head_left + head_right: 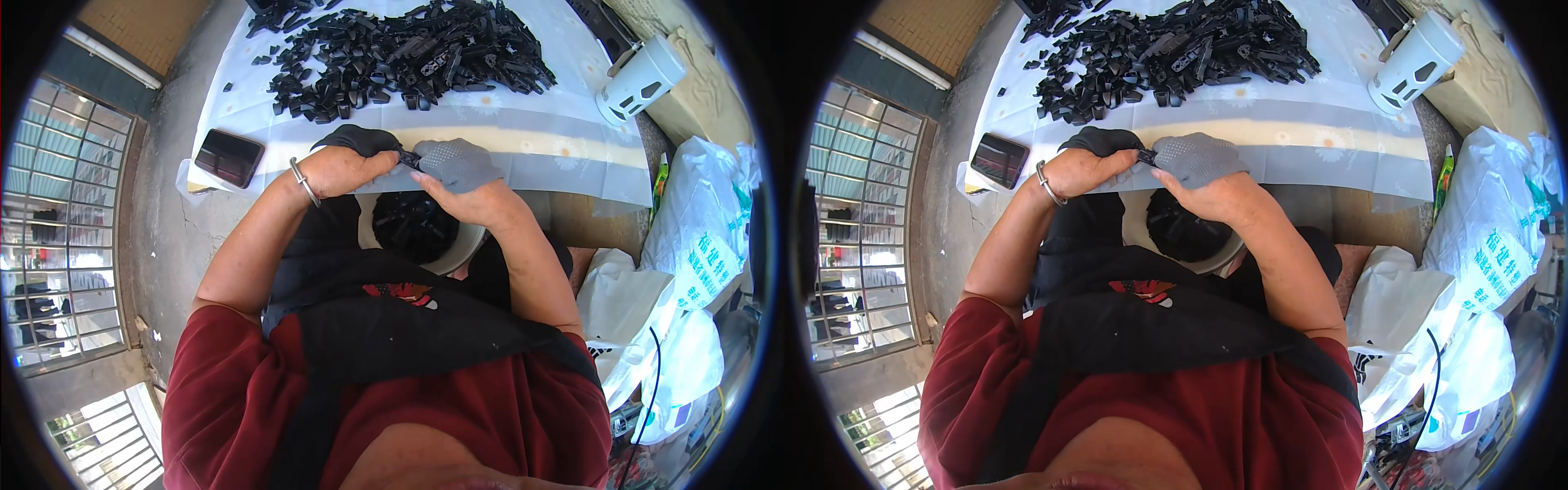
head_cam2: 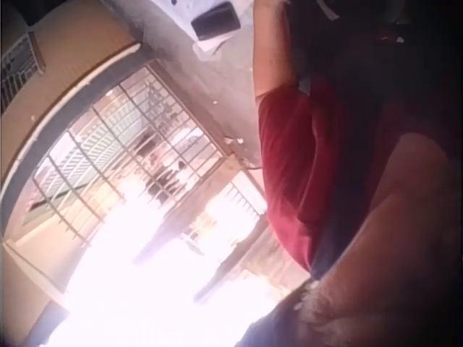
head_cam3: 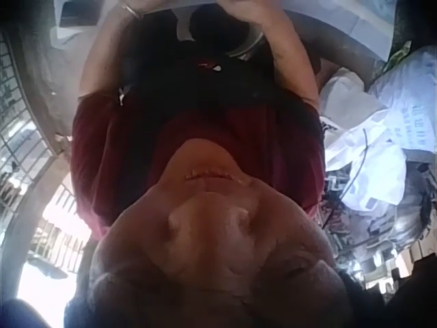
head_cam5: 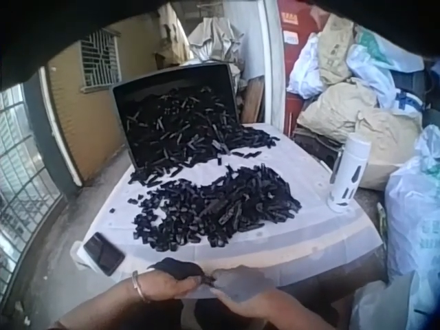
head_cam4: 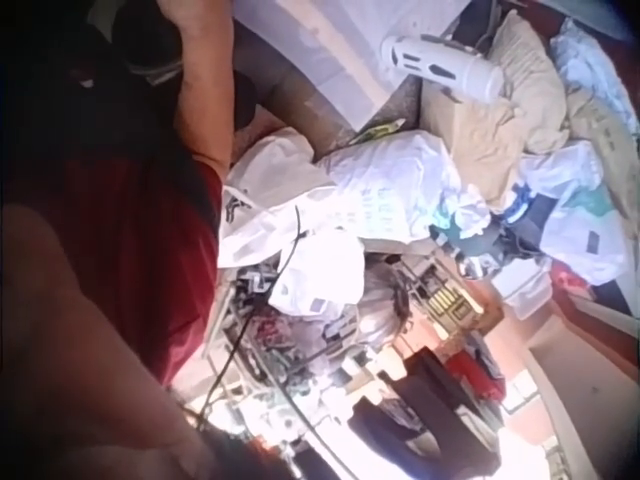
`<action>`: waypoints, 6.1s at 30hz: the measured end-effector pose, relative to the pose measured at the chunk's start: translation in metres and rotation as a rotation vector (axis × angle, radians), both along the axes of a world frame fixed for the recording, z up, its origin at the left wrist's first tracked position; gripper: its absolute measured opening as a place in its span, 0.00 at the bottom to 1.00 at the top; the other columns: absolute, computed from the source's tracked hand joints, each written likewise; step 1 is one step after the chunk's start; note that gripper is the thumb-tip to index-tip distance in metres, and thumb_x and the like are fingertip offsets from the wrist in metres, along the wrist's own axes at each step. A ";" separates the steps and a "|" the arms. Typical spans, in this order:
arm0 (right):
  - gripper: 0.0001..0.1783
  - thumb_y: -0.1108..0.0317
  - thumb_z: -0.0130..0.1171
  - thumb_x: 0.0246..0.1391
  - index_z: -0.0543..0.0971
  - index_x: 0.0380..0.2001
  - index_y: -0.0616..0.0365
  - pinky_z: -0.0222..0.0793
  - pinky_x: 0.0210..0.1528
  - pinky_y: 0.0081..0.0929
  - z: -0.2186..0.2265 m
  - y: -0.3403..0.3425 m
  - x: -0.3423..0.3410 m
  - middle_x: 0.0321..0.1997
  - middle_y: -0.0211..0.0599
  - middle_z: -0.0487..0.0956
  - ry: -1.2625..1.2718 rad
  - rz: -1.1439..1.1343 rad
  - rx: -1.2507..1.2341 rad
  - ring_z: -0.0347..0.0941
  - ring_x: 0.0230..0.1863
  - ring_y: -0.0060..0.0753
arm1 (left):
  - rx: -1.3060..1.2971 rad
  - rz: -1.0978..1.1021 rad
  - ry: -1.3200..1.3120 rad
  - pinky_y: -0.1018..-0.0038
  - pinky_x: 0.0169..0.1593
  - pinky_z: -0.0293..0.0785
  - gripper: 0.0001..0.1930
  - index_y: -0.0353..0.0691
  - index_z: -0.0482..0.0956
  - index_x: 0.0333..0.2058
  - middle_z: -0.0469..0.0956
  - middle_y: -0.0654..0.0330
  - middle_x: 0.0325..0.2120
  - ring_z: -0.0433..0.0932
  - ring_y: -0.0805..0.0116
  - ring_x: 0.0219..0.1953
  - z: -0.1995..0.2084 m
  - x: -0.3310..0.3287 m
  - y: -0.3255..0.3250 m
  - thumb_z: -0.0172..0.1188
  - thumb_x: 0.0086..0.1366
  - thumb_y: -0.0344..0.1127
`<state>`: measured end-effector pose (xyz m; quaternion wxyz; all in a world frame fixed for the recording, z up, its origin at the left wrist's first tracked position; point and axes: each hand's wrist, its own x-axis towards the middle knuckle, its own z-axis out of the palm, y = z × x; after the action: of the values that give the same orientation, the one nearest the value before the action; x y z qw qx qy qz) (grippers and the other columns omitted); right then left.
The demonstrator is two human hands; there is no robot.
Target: Inspecting and sorting small black plastic components at a workbench.
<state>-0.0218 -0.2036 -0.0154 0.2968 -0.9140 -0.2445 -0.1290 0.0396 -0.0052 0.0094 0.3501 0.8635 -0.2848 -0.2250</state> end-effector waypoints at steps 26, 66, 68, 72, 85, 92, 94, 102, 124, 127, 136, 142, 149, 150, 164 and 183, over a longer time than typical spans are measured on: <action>0.14 0.66 0.52 0.50 0.71 0.40 0.59 0.66 0.37 0.33 0.010 0.021 -0.001 0.33 0.43 0.74 -0.076 -0.067 0.225 0.71 0.35 0.43 | -0.386 0.301 -0.123 0.72 0.29 0.69 0.18 0.39 0.71 0.39 0.74 0.57 0.20 0.73 0.65 0.22 -0.037 -0.027 -0.016 0.38 0.65 0.45; 0.15 0.70 0.54 0.38 0.75 0.35 0.52 0.66 0.31 0.38 -0.001 -0.014 0.061 0.27 0.41 0.74 -0.506 -0.344 -0.239 0.71 0.30 0.44 | 0.171 0.209 -0.888 0.64 0.33 0.71 0.08 0.41 0.74 0.32 0.74 0.54 0.27 0.74 0.55 0.30 -0.041 0.041 -0.056 0.51 0.53 0.35; 0.14 0.70 0.54 0.38 0.75 0.34 0.52 0.66 0.32 0.38 0.014 -0.017 0.040 0.28 0.41 0.74 -0.473 -0.381 -0.316 0.70 0.30 0.44 | 0.101 0.181 -0.969 0.65 0.32 0.71 0.07 0.42 0.74 0.31 0.74 0.55 0.25 0.74 0.57 0.28 -0.049 0.044 -0.048 0.51 0.52 0.31; 0.13 0.68 0.55 0.38 0.75 0.33 0.54 0.64 0.36 0.41 0.014 -0.023 0.015 0.31 0.43 0.74 -0.172 -0.368 -0.538 0.69 0.33 0.44 | 0.054 0.194 -0.932 0.66 0.31 0.71 0.07 0.42 0.75 0.31 0.74 0.55 0.26 0.75 0.57 0.28 -0.041 0.034 -0.050 0.50 0.52 0.31; 0.14 0.69 0.55 0.37 0.76 0.33 0.56 0.66 0.39 0.38 -0.002 -0.037 0.033 0.39 0.44 0.74 -0.379 -0.211 -0.409 0.70 0.39 0.45 | 0.283 0.069 -0.887 0.65 0.32 0.71 0.13 0.45 0.75 0.36 0.74 0.53 0.28 0.76 0.58 0.30 -0.036 0.031 -0.037 0.46 0.52 0.30; 0.12 0.64 0.51 0.50 0.75 0.36 0.58 0.65 0.40 0.37 -0.002 -0.016 0.019 0.35 0.44 0.75 -0.099 -0.262 -0.040 0.71 0.38 0.47 | 0.135 0.083 -0.955 0.65 0.32 0.71 0.14 0.42 0.73 0.40 0.74 0.52 0.28 0.76 0.57 0.31 -0.043 0.025 -0.029 0.50 0.53 0.32; 0.13 0.62 0.50 0.52 0.75 0.36 0.58 0.65 0.41 0.36 -0.001 -0.007 0.016 0.34 0.44 0.75 -0.076 -0.225 0.094 0.71 0.38 0.47 | 0.023 0.083 -0.873 0.66 0.34 0.70 0.16 0.38 0.71 0.40 0.74 0.51 0.33 0.74 0.55 0.31 -0.042 0.020 -0.027 0.58 0.50 0.32; 0.16 0.61 0.57 0.48 0.74 0.36 0.60 0.66 0.39 0.29 -0.003 -0.004 0.012 0.33 0.40 0.75 0.212 0.013 0.325 0.71 0.34 0.37 | -0.303 0.103 -0.525 0.72 0.34 0.70 0.24 0.38 0.67 0.45 0.74 0.56 0.32 0.74 0.65 0.30 -0.009 -0.011 -0.020 0.62 0.47 0.28; 0.13 0.58 0.54 0.49 0.77 0.31 0.57 0.65 0.29 0.35 0.011 -0.002 -0.004 0.25 0.38 0.76 -0.217 -0.108 0.051 0.71 0.26 0.42 | -0.310 0.240 -0.111 0.73 0.25 0.65 0.24 0.36 0.72 0.23 0.69 0.59 0.14 0.67 0.69 0.17 -0.009 -0.013 -0.017 0.41 0.64 0.51; 0.13 0.59 0.55 0.48 0.77 0.33 0.55 0.66 0.29 0.34 0.013 0.001 -0.006 0.26 0.37 0.76 -0.236 -0.127 -0.105 0.72 0.27 0.40 | -0.299 0.253 -0.165 0.69 0.27 0.66 0.23 0.35 0.72 0.24 0.70 0.54 0.15 0.69 0.60 0.18 -0.009 -0.016 -0.022 0.39 0.65 0.48; 0.14 0.57 0.51 0.50 0.75 0.26 0.58 0.64 0.34 0.38 -0.006 0.015 -0.007 0.27 0.42 0.75 -0.166 -0.083 -0.049 0.70 0.32 0.46 | -0.064 0.031 -0.135 0.67 0.34 0.69 0.22 0.34 0.73 0.30 0.74 0.46 0.24 0.73 0.49 0.29 0.011 -0.020 -0.016 0.36 0.65 0.46; 0.17 0.55 0.46 0.52 0.76 0.31 0.58 0.65 0.37 0.40 0.004 -0.030 0.032 0.32 0.46 0.75 -0.051 -0.413 -0.092 0.70 0.36 0.49 | 0.200 0.130 -0.662 0.64 0.36 0.70 0.20 0.38 0.74 0.35 0.76 0.50 0.27 0.75 0.52 0.31 -0.002 0.017 -0.022 0.47 0.59 0.51; 0.17 0.54 0.48 0.50 0.75 0.33 0.57 0.66 0.37 0.41 0.009 -0.031 0.067 0.32 0.45 0.75 0.014 -0.505 -0.308 0.71 0.36 0.47 | 0.253 0.125 -0.748 0.65 0.36 0.70 0.15 0.38 0.73 0.34 0.75 0.52 0.30 0.75 0.54 0.33 -0.028 0.044 -0.068 0.50 0.57 0.43; 0.16 0.55 0.50 0.49 0.74 0.32 0.57 0.66 0.36 0.40 0.012 -0.029 0.064 0.31 0.44 0.75 0.034 -0.449 -0.332 0.71 0.35 0.47 | 0.249 0.106 -0.784 0.65 0.36 0.70 0.14 0.39 0.73 0.34 0.75 0.52 0.31 0.75 0.55 0.33 -0.029 0.041 -0.067 0.51 0.56 0.42; 0.16 0.58 0.53 0.46 0.74 0.35 0.58 0.66 0.38 0.39 0.006 -0.019 0.042 0.31 0.46 0.75 -0.049 -0.475 -0.298 0.71 0.37 0.44 | 0.066 0.207 -0.806 0.65 0.41 0.70 0.17 0.35 0.71 0.41 0.74 0.48 0.36 0.74 0.52 0.37 -0.035 0.031 -0.038 0.50 0.53 0.37; 0.11 0.67 0.49 0.45 0.74 0.32 0.60 0.66 0.36 0.38 -0.004 -0.026 0.025 0.33 0.44 0.74 -0.163 -0.296 -0.124 0.70 0.33 0.46 | 0.011 0.064 0.015 0.79 0.23 0.68 0.16 0.40 0.73 0.42 0.75 0.65 0.23 0.69 0.78 0.19 -0.003 0.010 -0.020 0.49 0.60 0.43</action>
<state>0.0030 -0.2296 -0.0197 0.1970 -0.9430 -0.1382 -0.2299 0.0500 -0.0253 0.0061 0.3543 0.8724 -0.2534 -0.2217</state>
